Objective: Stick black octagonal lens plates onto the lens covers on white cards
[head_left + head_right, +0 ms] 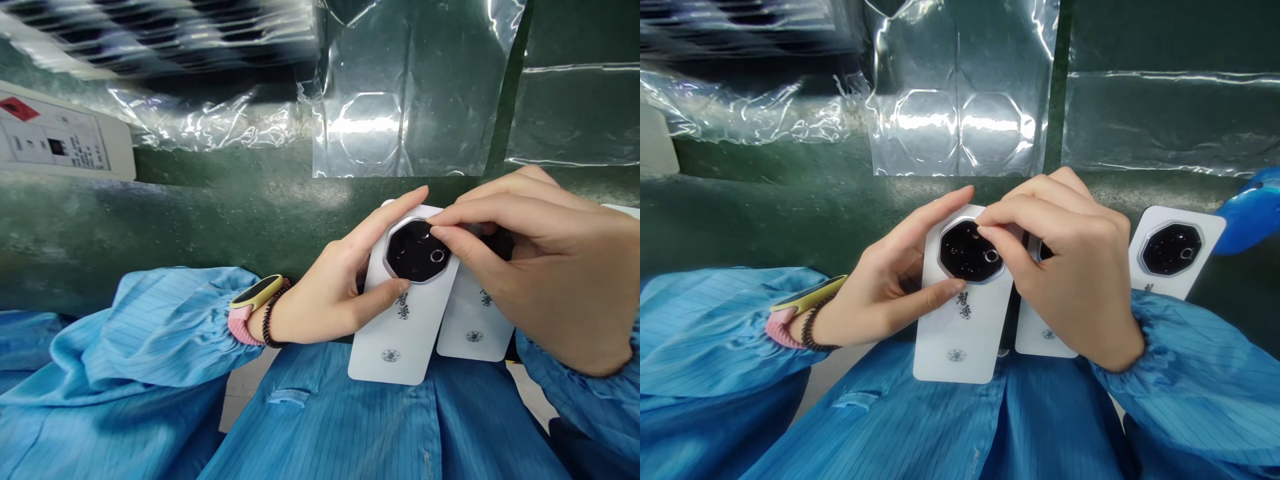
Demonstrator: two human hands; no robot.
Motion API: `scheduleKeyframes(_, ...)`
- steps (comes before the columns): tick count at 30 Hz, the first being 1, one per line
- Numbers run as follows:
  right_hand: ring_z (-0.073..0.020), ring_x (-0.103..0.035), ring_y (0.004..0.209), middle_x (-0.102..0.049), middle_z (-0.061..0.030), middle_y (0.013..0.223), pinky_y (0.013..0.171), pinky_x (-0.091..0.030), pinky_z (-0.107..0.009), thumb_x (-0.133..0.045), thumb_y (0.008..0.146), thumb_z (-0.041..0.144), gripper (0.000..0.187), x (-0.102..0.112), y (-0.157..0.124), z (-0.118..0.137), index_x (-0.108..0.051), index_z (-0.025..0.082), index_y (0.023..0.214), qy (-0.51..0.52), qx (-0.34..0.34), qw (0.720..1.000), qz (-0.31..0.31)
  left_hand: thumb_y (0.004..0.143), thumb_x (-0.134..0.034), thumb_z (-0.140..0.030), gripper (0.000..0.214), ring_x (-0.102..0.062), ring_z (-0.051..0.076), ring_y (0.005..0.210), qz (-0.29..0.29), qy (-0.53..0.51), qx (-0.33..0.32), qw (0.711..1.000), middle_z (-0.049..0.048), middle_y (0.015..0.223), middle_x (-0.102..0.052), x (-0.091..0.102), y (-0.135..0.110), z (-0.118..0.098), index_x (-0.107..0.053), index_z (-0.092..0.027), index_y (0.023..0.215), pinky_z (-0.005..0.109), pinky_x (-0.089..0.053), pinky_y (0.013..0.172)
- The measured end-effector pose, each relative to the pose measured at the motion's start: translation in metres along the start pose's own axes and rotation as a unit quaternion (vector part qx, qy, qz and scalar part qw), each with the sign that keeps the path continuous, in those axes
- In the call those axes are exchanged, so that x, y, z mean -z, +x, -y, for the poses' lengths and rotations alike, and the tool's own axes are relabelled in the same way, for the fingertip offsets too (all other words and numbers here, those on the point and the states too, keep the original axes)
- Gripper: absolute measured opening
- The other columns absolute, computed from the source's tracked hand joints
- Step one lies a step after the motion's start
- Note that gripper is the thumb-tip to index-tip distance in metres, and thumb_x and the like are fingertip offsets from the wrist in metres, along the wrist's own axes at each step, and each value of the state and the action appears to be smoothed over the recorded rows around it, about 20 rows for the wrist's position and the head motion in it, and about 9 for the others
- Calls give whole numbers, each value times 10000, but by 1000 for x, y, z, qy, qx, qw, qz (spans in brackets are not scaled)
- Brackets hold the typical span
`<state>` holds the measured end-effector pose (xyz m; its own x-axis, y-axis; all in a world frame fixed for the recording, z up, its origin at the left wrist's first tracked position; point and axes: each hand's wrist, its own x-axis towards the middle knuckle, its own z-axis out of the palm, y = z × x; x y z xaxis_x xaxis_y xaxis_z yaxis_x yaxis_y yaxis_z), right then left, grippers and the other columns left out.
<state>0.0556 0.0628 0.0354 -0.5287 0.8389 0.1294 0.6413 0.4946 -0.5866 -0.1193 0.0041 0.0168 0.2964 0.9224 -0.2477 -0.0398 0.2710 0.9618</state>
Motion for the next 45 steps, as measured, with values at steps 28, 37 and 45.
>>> scheduleKeyframes(28,-192,-628,729,-665,15,710,613,-474,-356,-590,808,92,161,-2,-14,-6,-626,246,839,-155,229,959,-56,861,-556,-116,710,-662,164,911,30,91,-64,993,32,1455,-442,2,-5,0,-251,-274,1483,227,-536,817)
scheduleKeyframes(37,-172,-613,806,-656,-38,861,666,-539,-325,-548,833,108,233,14,-7,-6,-668,227,993,48,73,994,-66,842,-625,-189,839,-672,216,828,-26,5,-16,1000,83,1201,-629,-3,-9,-3,-130,-274,1515,347,-560,803)
scheduleKeyframes(45,-110,-623,604,-676,-2,749,528,-534,-222,-615,791,291,139,21,2,-2,-665,196,880,373,-200,901,96,855,-632,-323,825,-670,215,869,-10,-81,58,995,69,1081,-656,-5,-7,-11,-128,-281,1507,290,-574,721)
